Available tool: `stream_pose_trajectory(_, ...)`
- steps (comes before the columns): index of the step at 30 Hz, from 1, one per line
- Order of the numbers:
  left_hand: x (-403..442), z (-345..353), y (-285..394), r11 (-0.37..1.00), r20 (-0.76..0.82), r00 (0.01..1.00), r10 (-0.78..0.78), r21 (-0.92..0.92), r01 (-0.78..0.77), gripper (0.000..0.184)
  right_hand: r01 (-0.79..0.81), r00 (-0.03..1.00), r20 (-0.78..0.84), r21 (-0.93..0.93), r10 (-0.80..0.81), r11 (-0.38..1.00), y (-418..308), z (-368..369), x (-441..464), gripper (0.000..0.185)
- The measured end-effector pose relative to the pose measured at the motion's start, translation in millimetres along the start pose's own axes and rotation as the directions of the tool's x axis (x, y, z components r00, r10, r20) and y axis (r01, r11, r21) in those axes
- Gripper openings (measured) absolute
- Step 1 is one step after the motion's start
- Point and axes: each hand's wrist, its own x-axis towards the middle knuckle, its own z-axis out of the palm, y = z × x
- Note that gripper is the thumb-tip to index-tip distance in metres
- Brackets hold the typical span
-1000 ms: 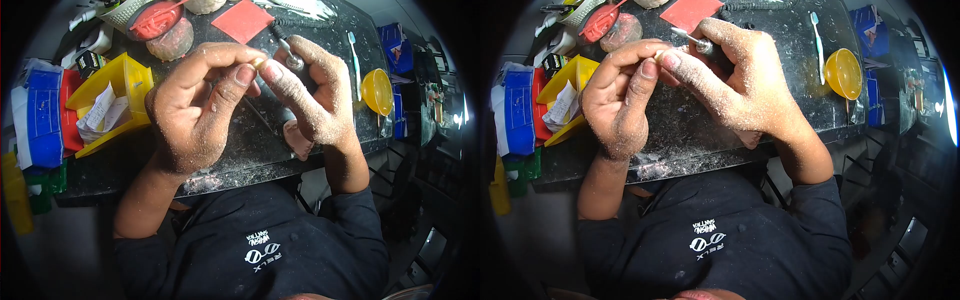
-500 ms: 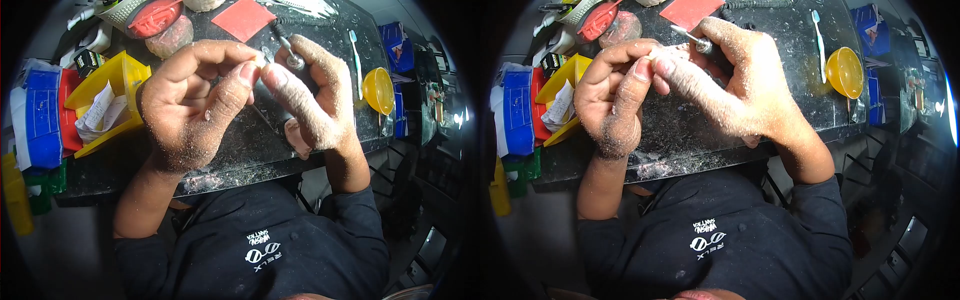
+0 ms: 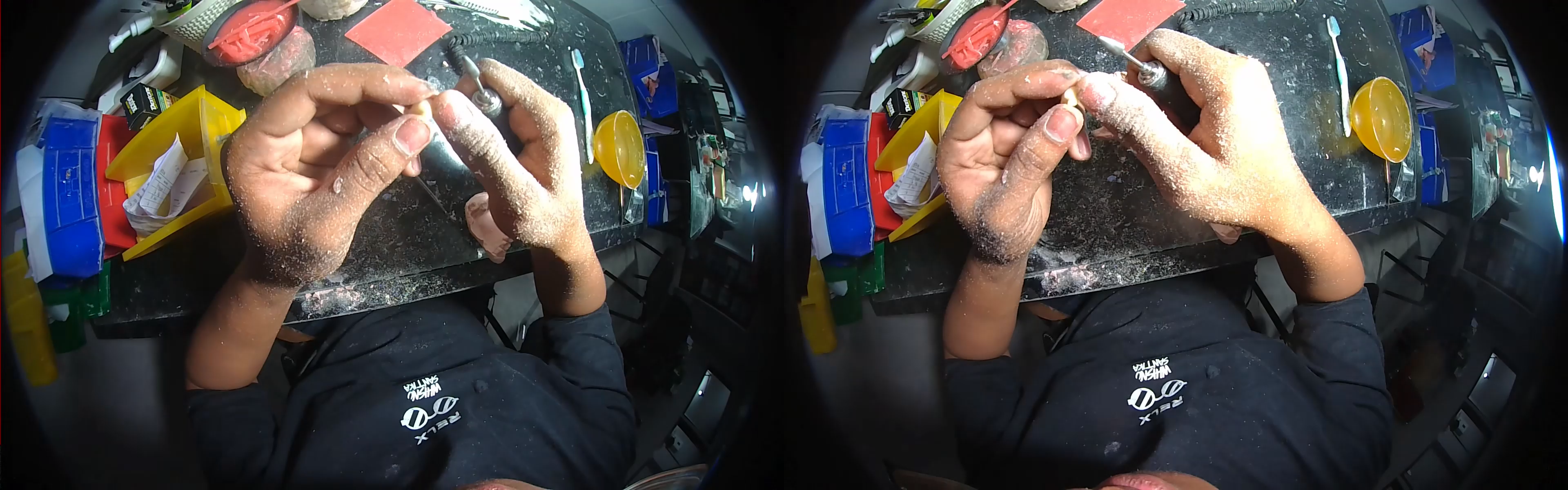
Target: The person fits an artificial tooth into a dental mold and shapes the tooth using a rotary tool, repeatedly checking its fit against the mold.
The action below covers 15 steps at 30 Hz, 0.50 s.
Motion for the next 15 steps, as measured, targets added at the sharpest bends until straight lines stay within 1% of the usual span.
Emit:
stream_pose_trajectory(2,0.9,-2.9,-1.5,1.0,0.023,1.0,0.014,0.015,-0.014,0.026,0.017,1.0,-0.013,-0.006,-0.017,1.0,-1.4,1.6,-0.8,0.045)
stream_pose_trajectory(4,0.7,-4.4,-3.8,0.999,0.047,0.999,0.027,0.031,-0.028,0.026,0.08,0.996,-0.023,-0.051,-0.081,0.996,3.5,2.3,-1.6,0.041)
stream_pose_trajectory(5,0.1,-4.5,-5.3,1.0,0.033,0.999,0.027,0.012,-0.028,0.025,0.22,0.975,-0.003,-0.093,-0.221,0.971,8.5,2.2,-1.6,0.04)
stream_pose_trajectory(7,-0.3,-4.8,-5.5,1.0,0.021,0.999,0.028,-0.007,-0.028,0.024,0.356,0.934,0.022,-0.132,-0.356,0.925,13.4,-0.2,-1.3,0.039)
stream_pose_trajectory(8,-0.6,-5.0,-4.5,1.0,0.008,1.0,-0.009,-0.016,0.009,0.024,0.457,0.888,0.053,-0.22,-0.457,0.862,14.6,-2.1,-1.3,0.035)
stream_pose_trajectory(9,-1.0,-5.5,-3.5,0.999,-0.005,0.999,-0.045,-0.024,0.045,0.024,0.505,0.86,0.073,-0.261,-0.504,0.823,14.9,-1.6,-1.5,0.033)
stream_pose_trajectory(10,-1.2,-5.8,-2.5,0.999,-0.006,0.999,-0.045,-0.023,0.045,0.024,0.55,0.83,0.094,-0.299,-0.55,0.78,15.2,-1.1,-1.6,0.032)
stream_pose_trajectory(11,-1.3,-6.0,-1.6,0.993,-0.009,0.996,-0.09,-0.078,0.089,0.025,0.454,0.887,0.062,-0.299,-0.458,0.839,14.3,1.6,-2.5,0.026)
stream_pose_trajectory(12,-1.2,-6.3,-1.3,0.982,-0.009,0.991,-0.134,-0.135,0.131,0.025,0.404,0.911,0.046,-0.298,-0.41,0.865,11.9,2.9,-2.3,0.024)
stream_pose_trajectory(13,-0.7,-7.2,-1.9,0.982,-0.008,0.991,-0.133,-0.135,0.131,0.025,0.353,0.932,0.03,-0.297,-0.361,0.887,9.6,4.2,-2.1,0.023)
stream_pose_trajectory(15,0.0,-10.1,-4.1,0.966,0.02,0.985,-0.172,-0.193,0.172,0.026,0.161,0.987,0.025,-0.146,-0.159,0.976,0.0,4.1,1.8,0.03)
